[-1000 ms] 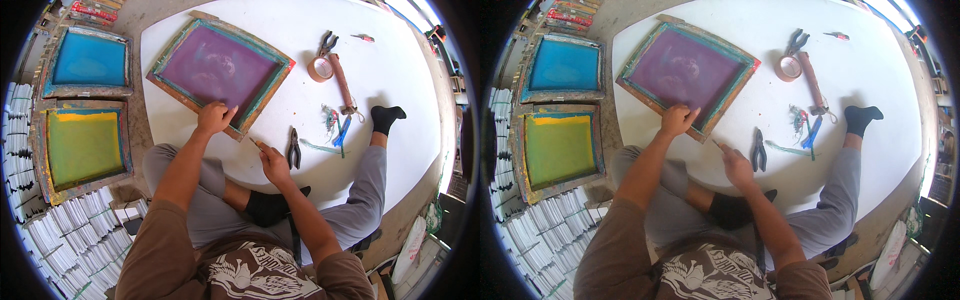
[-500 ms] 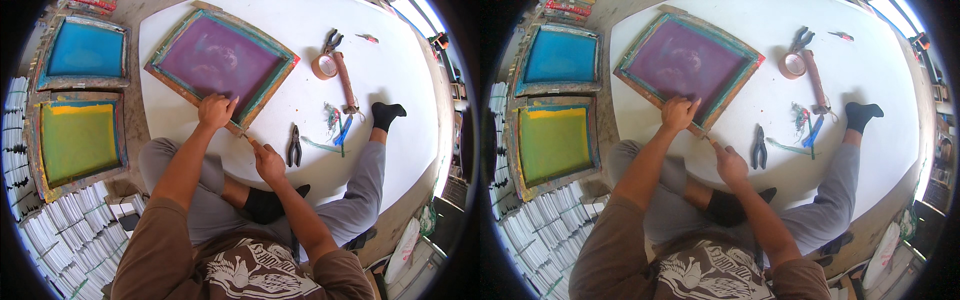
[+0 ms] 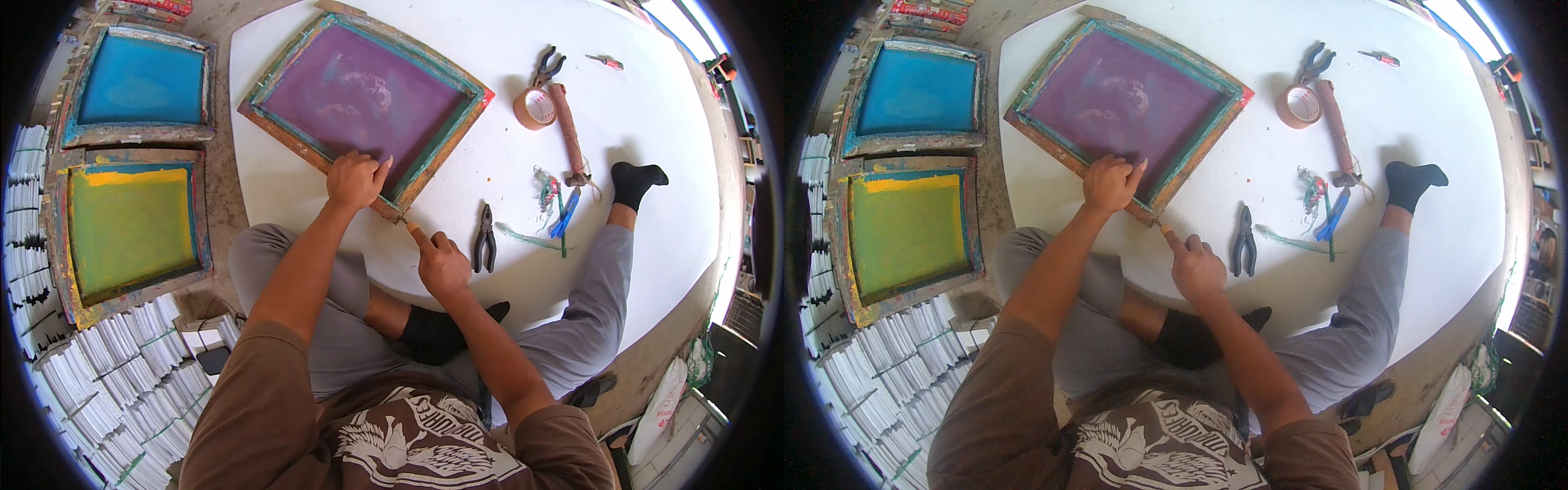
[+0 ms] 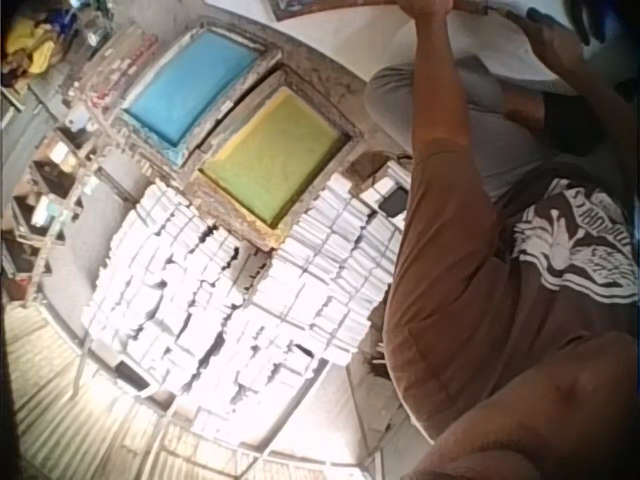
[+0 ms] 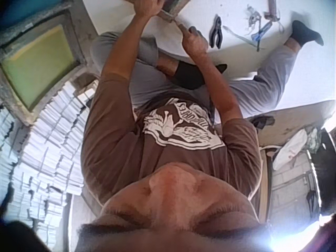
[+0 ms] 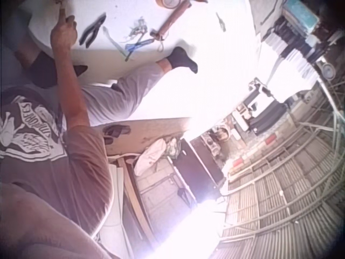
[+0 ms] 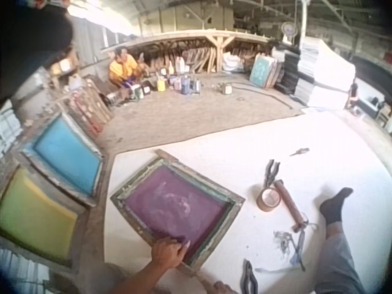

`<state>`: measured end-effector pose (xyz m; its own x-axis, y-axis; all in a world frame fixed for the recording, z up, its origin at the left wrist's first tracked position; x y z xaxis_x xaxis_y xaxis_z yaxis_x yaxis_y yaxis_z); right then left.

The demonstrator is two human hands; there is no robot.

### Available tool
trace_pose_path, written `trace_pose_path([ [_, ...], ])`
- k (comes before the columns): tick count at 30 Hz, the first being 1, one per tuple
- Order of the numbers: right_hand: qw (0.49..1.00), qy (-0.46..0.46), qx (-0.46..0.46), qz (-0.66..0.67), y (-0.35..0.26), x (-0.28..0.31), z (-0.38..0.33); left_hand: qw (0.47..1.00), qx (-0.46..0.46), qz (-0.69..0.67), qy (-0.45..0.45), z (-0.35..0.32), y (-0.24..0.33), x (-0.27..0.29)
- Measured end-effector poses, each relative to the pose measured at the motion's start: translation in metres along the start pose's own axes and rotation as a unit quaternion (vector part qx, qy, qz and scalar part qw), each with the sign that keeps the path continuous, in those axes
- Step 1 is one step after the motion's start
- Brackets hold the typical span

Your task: The person sits on the floor and uses a screwdriver to tighten screws along the edge of a purple screen printing frame. They adjust the frame's position and continue working on the corner joints with the screwdriver.

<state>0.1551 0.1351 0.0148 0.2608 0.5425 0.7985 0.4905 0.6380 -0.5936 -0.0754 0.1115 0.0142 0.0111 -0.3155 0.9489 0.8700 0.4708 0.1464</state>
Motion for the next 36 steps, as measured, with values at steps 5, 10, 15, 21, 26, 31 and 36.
trace_pose_path([
  [5,1.000,-0.008,-0.008,0.001,-0.001,-0.005,-0.002,1.000,0.004,0.001,-0.007,0.000,0.000,-0.001],
  [10,0.979,0.006,-0.047,0.199,0.019,-0.021,-0.004,1.000,0.005,0.003,-0.004,0.001,0.000,0.000],
  [15,0.932,-0.041,-0.170,0.319,0.042,-0.035,-0.007,1.000,0.004,0.003,0.002,0.001,-0.001,-0.002],
  [21,0.902,-0.066,-0.230,0.360,0.039,-0.039,-0.009,1.000,0.007,0.005,-0.005,-0.001,-0.002,-0.003],
  [26,0.915,-0.051,-0.204,0.345,0.038,-0.044,-0.010,1.000,0.013,0.004,-0.016,0.001,0.000,-0.003],
  [31,0.927,-0.026,-0.181,0.327,0.023,-0.027,-0.007,1.000,0.015,0.005,-0.013,0.001,0.000,0.000],
  [36,0.932,-0.025,-0.171,0.319,0.019,-0.023,-0.006,1.000,0.012,0.006,-0.019,0.001,0.000,-0.001],
])
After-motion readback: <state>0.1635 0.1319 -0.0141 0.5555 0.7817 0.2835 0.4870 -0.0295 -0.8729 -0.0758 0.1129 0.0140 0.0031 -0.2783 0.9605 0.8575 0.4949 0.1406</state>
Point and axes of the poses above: each hand's wrist, its own z-axis towards the middle knuckle, its own x-axis out of the back of the hand, y = z × x, the point moved 8 cm from there along z, towards the middle knuckle, and after that the axes turned 10 degrees about z, right-handed, at the moved point
